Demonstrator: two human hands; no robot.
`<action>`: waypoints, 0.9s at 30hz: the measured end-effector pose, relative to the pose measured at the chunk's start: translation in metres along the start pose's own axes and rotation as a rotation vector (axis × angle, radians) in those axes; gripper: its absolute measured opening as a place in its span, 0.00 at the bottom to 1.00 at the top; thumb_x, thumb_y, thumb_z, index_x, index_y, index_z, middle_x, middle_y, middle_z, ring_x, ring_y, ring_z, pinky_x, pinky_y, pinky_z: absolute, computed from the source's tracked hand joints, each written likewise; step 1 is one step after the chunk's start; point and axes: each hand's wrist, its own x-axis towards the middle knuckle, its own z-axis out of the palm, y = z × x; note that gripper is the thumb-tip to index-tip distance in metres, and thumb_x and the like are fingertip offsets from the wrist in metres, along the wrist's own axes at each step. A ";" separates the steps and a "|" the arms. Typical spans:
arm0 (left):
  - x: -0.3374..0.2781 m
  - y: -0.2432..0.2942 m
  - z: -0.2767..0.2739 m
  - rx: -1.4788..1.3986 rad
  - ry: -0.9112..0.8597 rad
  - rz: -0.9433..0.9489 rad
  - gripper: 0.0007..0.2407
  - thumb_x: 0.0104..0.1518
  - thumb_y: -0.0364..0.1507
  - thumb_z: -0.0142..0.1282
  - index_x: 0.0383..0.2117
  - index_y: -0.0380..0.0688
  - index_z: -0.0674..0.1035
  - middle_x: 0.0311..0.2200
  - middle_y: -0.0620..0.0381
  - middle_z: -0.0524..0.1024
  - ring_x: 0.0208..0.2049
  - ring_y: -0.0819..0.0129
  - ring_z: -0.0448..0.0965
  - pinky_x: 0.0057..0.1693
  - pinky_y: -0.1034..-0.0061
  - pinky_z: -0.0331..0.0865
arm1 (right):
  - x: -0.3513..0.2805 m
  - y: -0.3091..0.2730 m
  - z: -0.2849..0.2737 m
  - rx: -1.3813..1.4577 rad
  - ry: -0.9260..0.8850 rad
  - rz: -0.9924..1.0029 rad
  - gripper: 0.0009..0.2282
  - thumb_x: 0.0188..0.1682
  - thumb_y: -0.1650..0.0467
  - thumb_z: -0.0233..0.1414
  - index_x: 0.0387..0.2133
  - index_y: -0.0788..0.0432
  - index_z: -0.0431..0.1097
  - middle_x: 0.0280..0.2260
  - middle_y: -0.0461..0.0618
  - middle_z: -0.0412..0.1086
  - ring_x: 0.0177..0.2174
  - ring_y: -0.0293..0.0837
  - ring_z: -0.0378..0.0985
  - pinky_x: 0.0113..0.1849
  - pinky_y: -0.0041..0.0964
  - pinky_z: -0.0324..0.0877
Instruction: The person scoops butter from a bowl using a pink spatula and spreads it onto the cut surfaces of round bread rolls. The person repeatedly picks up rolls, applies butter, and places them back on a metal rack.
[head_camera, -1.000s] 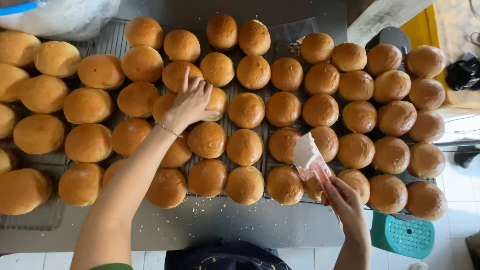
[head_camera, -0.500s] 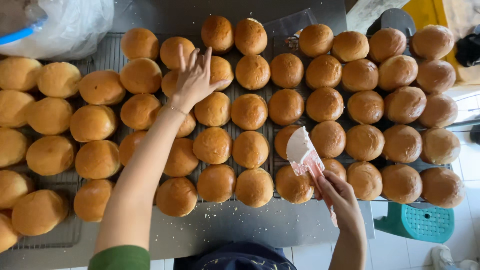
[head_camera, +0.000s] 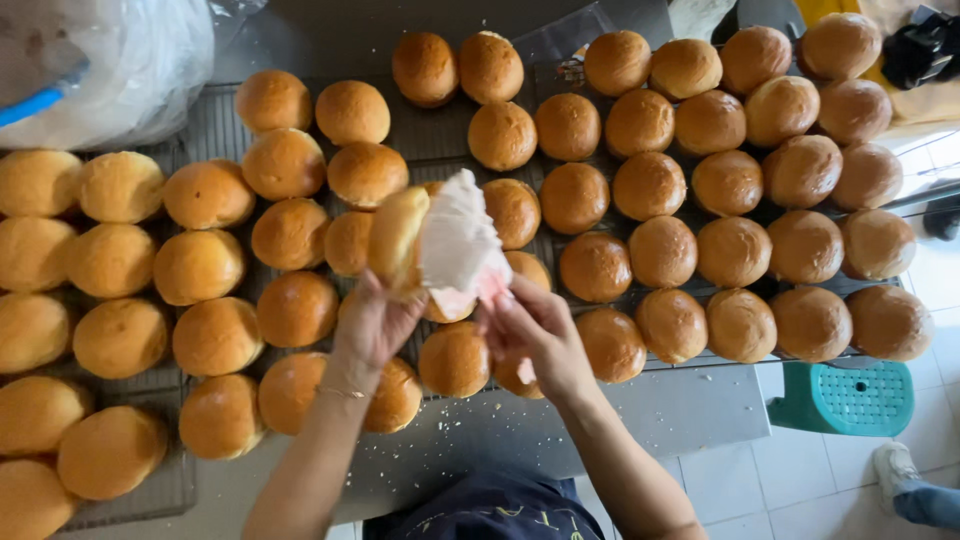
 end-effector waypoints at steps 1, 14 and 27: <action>-0.006 -0.014 -0.023 0.071 -0.139 0.002 0.15 0.52 0.38 0.47 0.41 0.43 0.71 0.39 0.50 0.73 0.35 0.55 0.73 0.40 0.66 0.68 | 0.002 0.003 0.018 0.056 -0.077 0.009 0.07 0.46 0.72 0.45 0.25 0.66 0.66 0.17 0.59 0.67 0.12 0.41 0.68 0.11 0.22 0.56; -0.053 -0.016 -0.087 0.166 -0.139 0.383 0.29 0.46 0.36 0.57 0.56 0.49 0.58 0.53 0.53 0.63 0.52 0.60 0.66 0.57 0.58 0.64 | -0.034 0.030 0.004 -0.590 0.054 -0.048 0.06 0.44 0.75 0.48 0.29 0.67 0.70 0.13 0.52 0.68 0.14 0.39 0.64 0.21 0.28 0.62; -0.044 -0.047 -0.097 0.330 -0.047 0.552 0.29 0.56 0.34 0.47 0.60 0.52 0.44 0.55 0.51 0.52 0.55 0.61 0.58 0.62 0.52 0.49 | -0.057 0.022 0.027 -1.536 0.008 -0.393 0.07 0.48 0.68 0.44 0.24 0.53 0.68 0.25 0.40 0.62 0.16 0.47 0.70 0.20 0.36 0.65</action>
